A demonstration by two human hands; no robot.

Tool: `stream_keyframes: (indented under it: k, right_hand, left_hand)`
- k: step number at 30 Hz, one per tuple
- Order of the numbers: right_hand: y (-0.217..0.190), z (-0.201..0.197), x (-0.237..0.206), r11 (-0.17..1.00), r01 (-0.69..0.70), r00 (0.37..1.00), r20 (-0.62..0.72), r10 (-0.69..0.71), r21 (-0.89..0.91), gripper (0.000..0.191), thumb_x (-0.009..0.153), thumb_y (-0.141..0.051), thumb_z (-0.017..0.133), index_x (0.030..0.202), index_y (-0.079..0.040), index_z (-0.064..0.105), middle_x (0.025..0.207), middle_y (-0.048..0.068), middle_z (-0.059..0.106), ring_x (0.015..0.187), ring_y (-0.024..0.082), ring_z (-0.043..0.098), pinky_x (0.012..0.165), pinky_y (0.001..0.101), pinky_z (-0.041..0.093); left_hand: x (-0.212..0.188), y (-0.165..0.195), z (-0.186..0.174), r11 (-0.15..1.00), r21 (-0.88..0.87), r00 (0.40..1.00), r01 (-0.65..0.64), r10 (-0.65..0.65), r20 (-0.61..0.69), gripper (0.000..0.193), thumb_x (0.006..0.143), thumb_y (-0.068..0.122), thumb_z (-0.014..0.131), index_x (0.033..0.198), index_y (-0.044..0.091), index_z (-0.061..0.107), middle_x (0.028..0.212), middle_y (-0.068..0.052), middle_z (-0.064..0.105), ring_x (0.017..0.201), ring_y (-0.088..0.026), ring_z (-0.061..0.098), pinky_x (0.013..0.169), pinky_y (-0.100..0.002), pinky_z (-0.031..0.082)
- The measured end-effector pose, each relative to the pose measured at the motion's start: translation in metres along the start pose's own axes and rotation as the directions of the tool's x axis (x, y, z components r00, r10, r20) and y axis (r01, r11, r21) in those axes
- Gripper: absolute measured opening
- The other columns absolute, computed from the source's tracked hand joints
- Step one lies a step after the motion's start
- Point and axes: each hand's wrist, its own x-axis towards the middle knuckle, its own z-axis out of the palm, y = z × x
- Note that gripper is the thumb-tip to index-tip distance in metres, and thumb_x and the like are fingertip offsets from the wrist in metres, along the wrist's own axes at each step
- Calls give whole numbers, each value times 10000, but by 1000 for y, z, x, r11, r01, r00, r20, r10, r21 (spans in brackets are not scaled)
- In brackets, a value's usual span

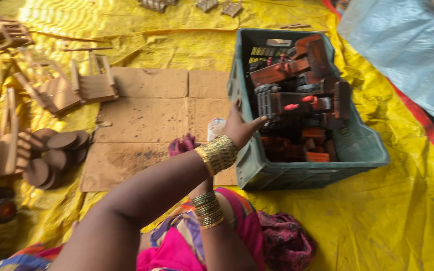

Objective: The person sits on the ground and wipes wooden toy tractors with a pink cloth, turning each toy to rub different surfaces. Finished toys are set aside on the tarp and new toys are taken from a green crate to continue the work.

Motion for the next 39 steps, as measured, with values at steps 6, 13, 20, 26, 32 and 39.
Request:
stream_keyframes:
  k: [6, 13, 20, 26, 32, 39]
  right_hand:
    - [6, -2, -1, 994, -61, 997, 42, 65, -89, 382, 1050, -99, 571, 1409, 32, 588, 1193, 191, 658, 961, 274, 634, 815, 425, 523]
    - [10, 2, 11, 980, -104, 992, 57, 115, -169, 395, 1044, -121, 580, 1403, 44, 589, 1203, 209, 656, 970, 286, 631, 820, 433, 517]
    - [17, -1, 7, 969, -137, 985, 74, 154, -204, 411, 1038, -143, 590, 1398, 57, 590, 1213, 227, 653, 978, 297, 628, 825, 441, 511]
    - [28, 6, 6, 962, -147, 982, 83, 170, -230, 427, 1033, -162, 598, 1393, 67, 591, 1222, 242, 650, 986, 306, 625, 830, 448, 506]
    - [19, 11, 8, 954, -147, 980, 95, 177, -259, 444, 1028, -180, 606, 1389, 78, 592, 1230, 257, 648, 994, 316, 623, 834, 454, 501]
    - [15, 15, 8, 952, -134, 983, 83, 163, -274, 466, 1022, -202, 615, 1383, 91, 593, 1240, 275, 645, 1003, 327, 620, 839, 462, 495]
  left_hand:
    - [44, 8, 55, 995, -71, 991, -70, 61, -119, 1041, 689, 488, 892, 1413, -55, 375, 1353, -282, 573, 1255, -376, 580, 1071, -418, 455]
    - [73, -10, 80, 949, -238, 978, 209, -200, 60, 953, 647, 547, 893, 1297, -9, 474, 1162, -149, 713, 1056, -259, 725, 916, -368, 578]
    - [76, -8, 78, 943, -210, 966, 259, -253, 56, 853, 673, 490, 921, 1223, -40, 542, 1132, -154, 731, 988, -195, 724, 864, -327, 588]
    - [54, 26, 70, 916, -365, 985, 169, -169, 31, 689, 715, 432, 878, 1177, 0, 604, 1009, -120, 763, 865, -169, 737, 784, -319, 603]
    - [30, 67, 51, 877, -401, 961, 266, -274, 39, 677, 713, 427, 861, 1206, 26, 626, 1005, -112, 775, 832, -160, 741, 748, -314, 602]
    - [7, 104, -12, 815, -579, 998, 13, 28, 62, 660, 778, 314, 870, 1301, 6, 611, 1033, -72, 734, 891, -136, 703, 755, -289, 592]
